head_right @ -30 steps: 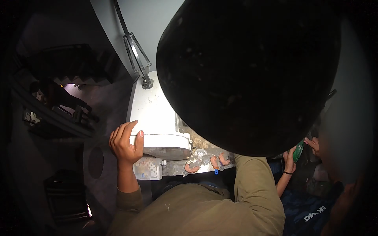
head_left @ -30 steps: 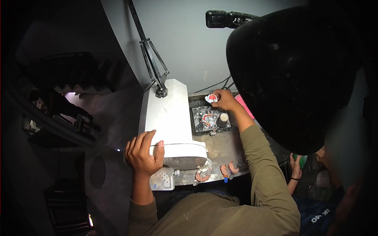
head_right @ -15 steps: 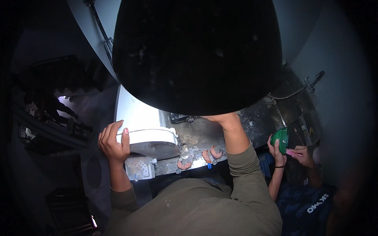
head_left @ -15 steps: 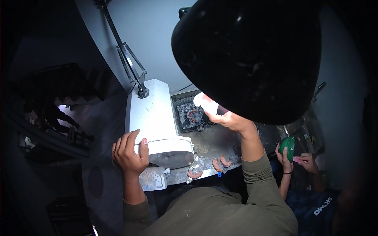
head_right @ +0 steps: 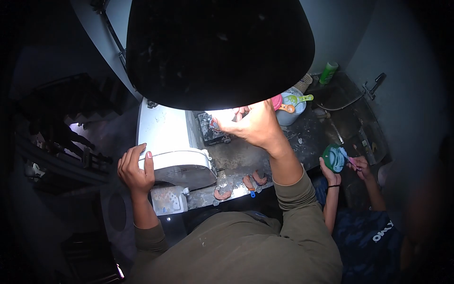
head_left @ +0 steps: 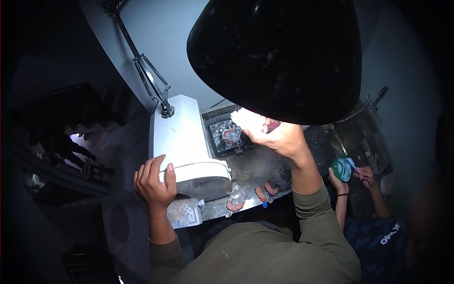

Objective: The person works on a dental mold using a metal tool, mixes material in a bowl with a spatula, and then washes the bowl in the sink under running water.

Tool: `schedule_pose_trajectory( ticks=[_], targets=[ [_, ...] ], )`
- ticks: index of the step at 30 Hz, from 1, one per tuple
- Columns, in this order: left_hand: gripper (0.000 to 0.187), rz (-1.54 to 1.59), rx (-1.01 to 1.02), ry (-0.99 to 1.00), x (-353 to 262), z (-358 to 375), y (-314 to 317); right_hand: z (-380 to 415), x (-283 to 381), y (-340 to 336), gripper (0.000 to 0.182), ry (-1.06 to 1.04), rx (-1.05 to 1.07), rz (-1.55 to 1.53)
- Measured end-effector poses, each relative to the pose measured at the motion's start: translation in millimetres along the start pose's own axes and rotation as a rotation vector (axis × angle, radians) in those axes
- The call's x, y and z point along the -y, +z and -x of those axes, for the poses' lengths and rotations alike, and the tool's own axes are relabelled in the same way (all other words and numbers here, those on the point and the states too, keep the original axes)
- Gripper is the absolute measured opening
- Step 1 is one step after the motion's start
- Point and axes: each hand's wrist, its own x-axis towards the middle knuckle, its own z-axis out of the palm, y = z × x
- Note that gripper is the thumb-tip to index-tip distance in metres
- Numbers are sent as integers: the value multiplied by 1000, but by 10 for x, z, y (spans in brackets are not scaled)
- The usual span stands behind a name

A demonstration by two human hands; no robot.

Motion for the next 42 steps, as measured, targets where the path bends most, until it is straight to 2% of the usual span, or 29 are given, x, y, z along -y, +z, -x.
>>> schedule_pose_trajectory(
  ticks=[5,7,11,13,17,19,23,26,29,31,32,34,35,37,42],
  targets=[
    [28,10,-6,5,5,1,10,-10,25,-7,26,43,18,37],
    [28,12,-12,10,8,0,6,-4,72,-15,28,148,28,23],
    [29,8,-11,9,17,6,9,-34,165,-3,31,143,38,41],
    [29,10,-11,11,21,8,11,-28,191,17,34,46,-21,77],
    [27,12,-6,9,3,3,-8,-18,169,17,34,49,1,112],
    [25,14,7,4,-3,-1,-12,-2,164,13,34,157,28,150],
    [26,21,-1,8,0,-2,-9,21,57,25,34,176,68,284],
    [26,18,2,5,-6,-1,-13,58,13,63,31,97,7,72],
    [26,18,-5,8,1,1,-3,78,79,20,28,67,47,69],
    [26,20,-14,12,0,-1,0,164,-31,47,21,374,63,-304],
    [26,17,-9,10,-3,1,-3,198,-56,69,21,372,60,-305],
    [26,13,-4,9,-5,5,-3,247,-63,120,21,412,-39,-660],
    [26,11,-3,9,-2,5,-2,262,-65,132,21,411,-40,-661],
    [26,8,0,11,-2,5,-1,290,-67,145,28,433,-63,-909],
    [25,8,-7,3,-2,15,9,352,-67,114,32,393,-12,-1004]
  ],
)
